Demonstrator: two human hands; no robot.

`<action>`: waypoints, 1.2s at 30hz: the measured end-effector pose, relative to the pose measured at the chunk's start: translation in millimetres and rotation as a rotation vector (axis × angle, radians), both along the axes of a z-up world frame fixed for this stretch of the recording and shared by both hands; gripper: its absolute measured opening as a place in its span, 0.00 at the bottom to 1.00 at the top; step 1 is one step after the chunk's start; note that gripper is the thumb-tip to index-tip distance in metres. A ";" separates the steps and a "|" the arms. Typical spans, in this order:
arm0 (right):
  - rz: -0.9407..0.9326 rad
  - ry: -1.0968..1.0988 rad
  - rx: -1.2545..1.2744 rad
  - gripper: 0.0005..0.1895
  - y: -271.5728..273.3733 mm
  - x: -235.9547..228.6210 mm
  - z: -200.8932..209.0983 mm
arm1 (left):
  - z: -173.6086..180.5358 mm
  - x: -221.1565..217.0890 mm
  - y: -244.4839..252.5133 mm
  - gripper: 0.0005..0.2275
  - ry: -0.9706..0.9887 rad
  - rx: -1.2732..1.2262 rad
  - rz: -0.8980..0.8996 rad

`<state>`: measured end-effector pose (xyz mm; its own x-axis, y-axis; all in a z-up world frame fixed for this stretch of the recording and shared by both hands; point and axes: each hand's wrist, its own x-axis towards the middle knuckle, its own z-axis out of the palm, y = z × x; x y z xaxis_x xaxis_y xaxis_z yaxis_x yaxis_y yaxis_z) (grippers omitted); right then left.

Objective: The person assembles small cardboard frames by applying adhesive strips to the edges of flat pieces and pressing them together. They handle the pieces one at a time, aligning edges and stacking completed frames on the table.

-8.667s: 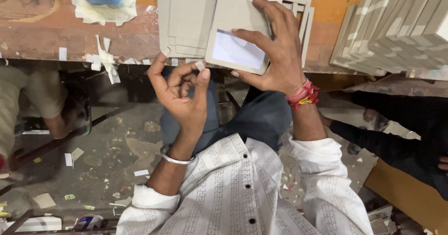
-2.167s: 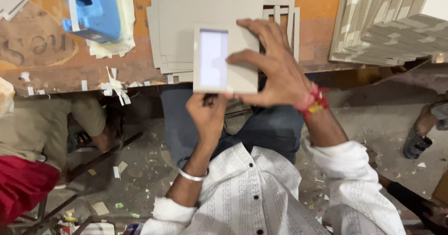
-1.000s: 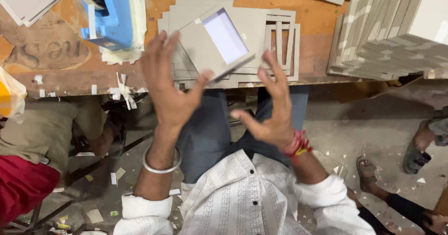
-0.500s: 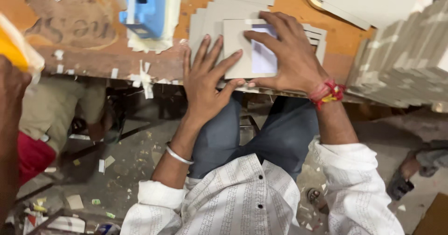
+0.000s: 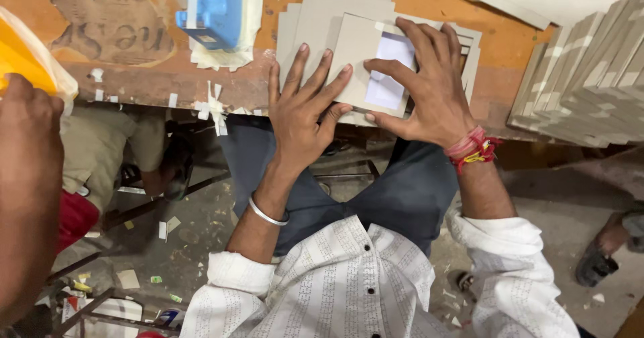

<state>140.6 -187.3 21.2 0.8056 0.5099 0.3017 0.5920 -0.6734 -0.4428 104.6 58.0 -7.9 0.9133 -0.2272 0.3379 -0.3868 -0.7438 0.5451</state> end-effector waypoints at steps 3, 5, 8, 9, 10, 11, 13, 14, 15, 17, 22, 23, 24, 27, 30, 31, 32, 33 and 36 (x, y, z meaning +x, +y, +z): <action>-0.009 -0.003 0.025 0.35 1.3 -1.4 0.1 | 3.5 -1.6 2.6 0.18 -0.008 -0.050 -0.023; -0.011 -0.015 0.024 0.36 1.8 -0.8 1.3 | 9.1 -2.8 8.9 0.18 0.014 -0.258 0.004; -0.018 0.009 0.027 0.36 2.7 -2.4 0.9 | 21.6 1.4 38.9 0.18 -0.043 -0.625 0.216; -0.021 0.003 0.023 0.35 3.1 -1.6 0.2 | 25.3 11.5 55.2 0.18 -0.168 -0.620 0.369; -0.024 0.000 0.016 0.35 2.9 -2.1 0.4 | 28.6 23.9 73.5 0.17 -0.215 -0.688 0.379; -0.026 -0.004 0.009 0.35 4.2 -3.0 0.2 | 32.2 40.0 92.3 0.17 -0.263 -0.754 0.388; -0.024 -0.010 0.001 0.35 5.1 -4.0 1.4 | 38.0 70.7 120.4 0.12 -0.224 -0.552 0.414; -0.033 -0.016 -0.002 0.35 5.3 -5.1 2.5 | 41.9 82.0 131.3 0.11 -0.103 -0.553 0.370; -0.025 -0.020 0.000 0.35 5.5 -5.1 3.7 | 45.1 89.7 137.6 0.11 0.018 -0.551 0.325; -0.029 -0.023 0.004 0.35 5.2 -2.3 4.9 | 49.1 98.7 138.9 0.11 0.157 -0.563 0.332; -0.038 0.009 0.011 0.35 3.4 -6.3 4.0 | 28.9 51.4 133.0 0.10 0.069 -0.877 0.378; -0.040 0.005 0.010 0.35 4.3 -5.8 4.3 | 24.9 45.4 133.9 0.10 0.037 -0.681 0.420; -0.037 0.006 0.018 0.35 5.0 -4.1 5.6 | 21.2 40.5 133.7 0.10 0.001 -0.491 0.460; -0.035 0.001 0.026 0.36 4.5 0.1 5.7 | 23.0 45.0 139.3 0.11 -0.103 -0.491 0.547; -0.026 -0.001 0.006 0.36 3.0 -1.8 0.2 | 34.0 58.2 136.5 0.12 -0.046 -0.685 0.463; -0.030 -0.006 -0.005 0.36 2.5 -2.2 0.3 | 39.0 66.4 135.6 0.16 -0.011 -0.735 0.410; -0.029 -0.015 -0.013 0.35 3.5 -1.8 0.0 | 43.3 72.2 135.5 0.19 0.015 -0.769 0.302; -0.018 -0.001 0.004 0.35 3.9 -3.5 -0.3 | 46.4 76.4 135.7 0.22 0.040 -0.801 0.192; -0.009 0.001 0.038 0.35 2.7 -2.3 1.8 | 46.6 73.2 141.0 0.29 0.102 -0.984 0.170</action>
